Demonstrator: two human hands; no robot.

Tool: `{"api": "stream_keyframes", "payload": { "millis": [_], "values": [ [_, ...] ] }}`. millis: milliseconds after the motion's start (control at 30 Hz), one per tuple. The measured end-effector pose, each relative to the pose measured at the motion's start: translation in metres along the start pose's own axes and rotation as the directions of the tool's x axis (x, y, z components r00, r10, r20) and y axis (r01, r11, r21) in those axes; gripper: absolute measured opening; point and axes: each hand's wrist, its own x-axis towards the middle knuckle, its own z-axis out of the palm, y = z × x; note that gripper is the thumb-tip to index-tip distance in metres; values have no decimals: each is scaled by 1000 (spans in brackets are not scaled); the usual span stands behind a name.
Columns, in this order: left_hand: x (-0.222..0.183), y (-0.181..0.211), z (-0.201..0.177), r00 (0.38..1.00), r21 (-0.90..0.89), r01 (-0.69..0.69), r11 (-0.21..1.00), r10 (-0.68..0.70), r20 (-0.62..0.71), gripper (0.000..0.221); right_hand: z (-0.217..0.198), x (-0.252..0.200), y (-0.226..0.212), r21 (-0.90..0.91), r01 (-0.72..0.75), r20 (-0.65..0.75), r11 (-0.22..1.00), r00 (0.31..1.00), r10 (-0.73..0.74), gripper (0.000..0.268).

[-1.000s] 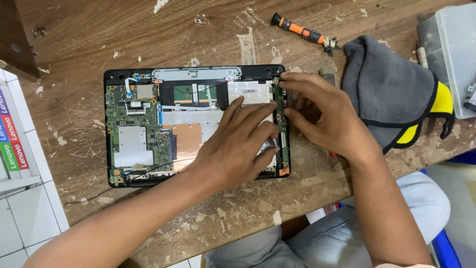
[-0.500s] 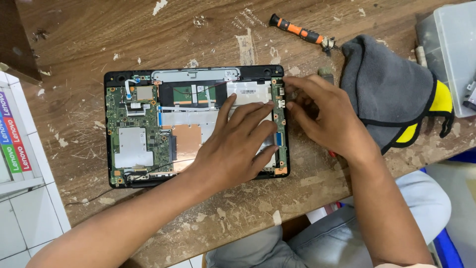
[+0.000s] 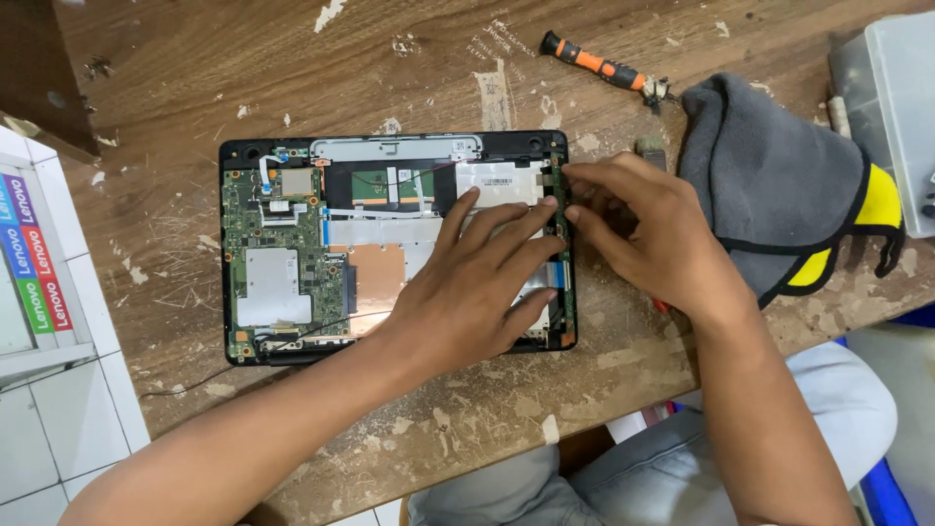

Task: The person is repairing a disassembled laptop on a wooden table. They use a screwdriver to tighten screws on the motherboard and internal components, securing parts in place.

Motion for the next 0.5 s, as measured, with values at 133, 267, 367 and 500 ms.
{"api": "stream_keyframes", "payload": {
  "millis": [133, 267, 367, 500],
  "values": [
    [0, -2, 3, 1000, 35, -10, 999, 10, 13, 47, -1, -1, -1, 15, -10, 15, 1000, 1000, 10, 45],
    [0, 0, 1, 1000, 40, -6, 999, 5, 28, 47, -1, 2, -6, 39, 13, 18, 999, 1000, -14, 41],
    [0, 1, -1, 1000, 30, -1, 1000, 0, 28, 47, 0, 3, -5, 31, 42, 27, 999, 999, -42, 36],
    [0, 1, 0, 1000, 21, 1, 1000, -1, 4, 43, 2, 1, -3, -8, 39, 48, 999, 998, -38, 37]
  ]
}}
